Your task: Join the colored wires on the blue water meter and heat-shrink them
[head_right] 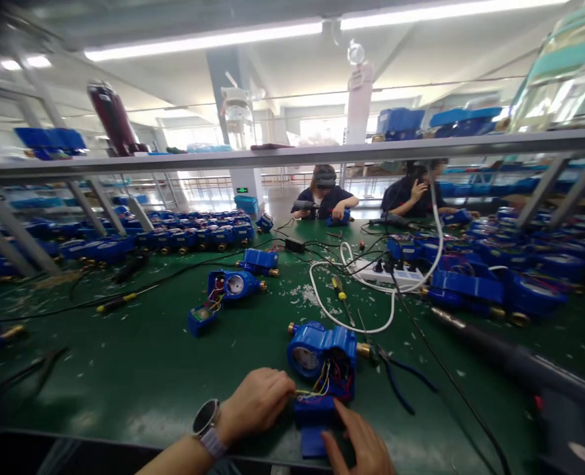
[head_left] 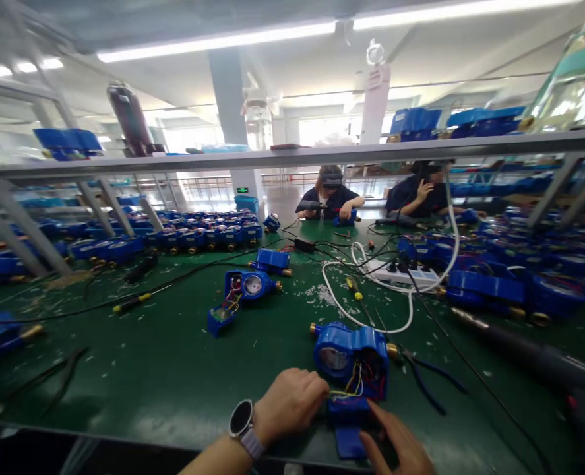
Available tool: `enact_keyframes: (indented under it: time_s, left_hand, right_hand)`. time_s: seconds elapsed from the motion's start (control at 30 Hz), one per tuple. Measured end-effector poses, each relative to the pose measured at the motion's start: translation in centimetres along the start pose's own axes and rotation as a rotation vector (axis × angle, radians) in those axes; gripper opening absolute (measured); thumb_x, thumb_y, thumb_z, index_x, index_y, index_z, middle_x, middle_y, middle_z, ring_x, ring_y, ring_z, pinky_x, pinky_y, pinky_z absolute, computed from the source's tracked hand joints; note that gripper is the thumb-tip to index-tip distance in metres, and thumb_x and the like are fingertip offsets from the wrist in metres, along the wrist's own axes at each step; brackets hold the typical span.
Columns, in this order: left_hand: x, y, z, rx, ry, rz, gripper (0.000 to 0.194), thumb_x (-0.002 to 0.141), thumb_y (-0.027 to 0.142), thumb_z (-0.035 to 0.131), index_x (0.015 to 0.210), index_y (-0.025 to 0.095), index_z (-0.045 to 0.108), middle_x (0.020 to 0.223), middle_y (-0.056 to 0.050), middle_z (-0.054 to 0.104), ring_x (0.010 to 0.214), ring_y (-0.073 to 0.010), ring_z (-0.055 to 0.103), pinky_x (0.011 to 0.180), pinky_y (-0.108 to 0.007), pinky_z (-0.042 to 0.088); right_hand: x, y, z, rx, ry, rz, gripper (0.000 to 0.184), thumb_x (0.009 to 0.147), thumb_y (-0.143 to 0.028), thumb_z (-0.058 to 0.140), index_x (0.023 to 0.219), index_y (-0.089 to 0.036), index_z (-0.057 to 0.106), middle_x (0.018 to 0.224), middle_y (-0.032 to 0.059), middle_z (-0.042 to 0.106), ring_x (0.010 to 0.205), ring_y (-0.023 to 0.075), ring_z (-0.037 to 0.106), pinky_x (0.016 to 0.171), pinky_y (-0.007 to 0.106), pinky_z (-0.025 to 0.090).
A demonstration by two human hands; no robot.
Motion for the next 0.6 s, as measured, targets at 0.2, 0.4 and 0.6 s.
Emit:
enact_keyframes:
  time_s: [0.2, 0.4, 0.6]
  left_hand:
    - [0.1, -0.7, 1.8, 0.021, -0.122, 0.093, 0.013, 0.094, 0.020, 0.039, 0.084, 0.019, 0.048, 0.073, -0.002, 0.060, 0.061, -0.0175, 0.054, 0.056, -0.029, 0.038]
    - [-0.5, -2.9, 2.0, -0.416, -0.150, -0.141, 0.017, 0.097, 0.021, 0.032, 0.087, 0.021, 0.046, 0.079, -0.001, 0.060, 0.068, -0.0156, 0.057, 0.063, -0.026, 0.040]
    - [-1.2, -3.8, 2.8, -0.674, -0.251, -0.254, 0.022, 0.099, 0.028, 0.029, 0.084, 0.021, 0.045, 0.079, -0.002, 0.059, 0.069, -0.0155, 0.056, 0.065, -0.025, 0.039]
  right_hand:
    - [0.2, -1.1, 0.5, -0.179, -0.009, -0.044, 0.034, 0.099, -0.039, 0.048, 0.124, -0.017, 0.055, 0.090, 0.0071, 0.067, 0.072, 0.0213, 0.062, 0.064, 0.032, 0.049]
    - [0.2, -2.2, 0.7, -0.236, -0.007, -0.039, 0.029, 0.098, -0.026, 0.051, 0.125, -0.017, 0.056, 0.092, 0.0068, 0.066, 0.079, 0.0214, 0.060, 0.070, 0.033, 0.044]
    - [0.4, -1.9, 0.8, -0.302, -0.016, 0.040, 0.028, 0.097, -0.023, 0.050, 0.122, -0.017, 0.057, 0.091, 0.0072, 0.065, 0.079, 0.0220, 0.059, 0.069, 0.034, 0.044]
Point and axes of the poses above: each hand's wrist, its own x-axis towards the middle knuckle, its own z-axis out of the palm, y = z × x, the point moved 10 cm from there along x, towards the middle knuckle
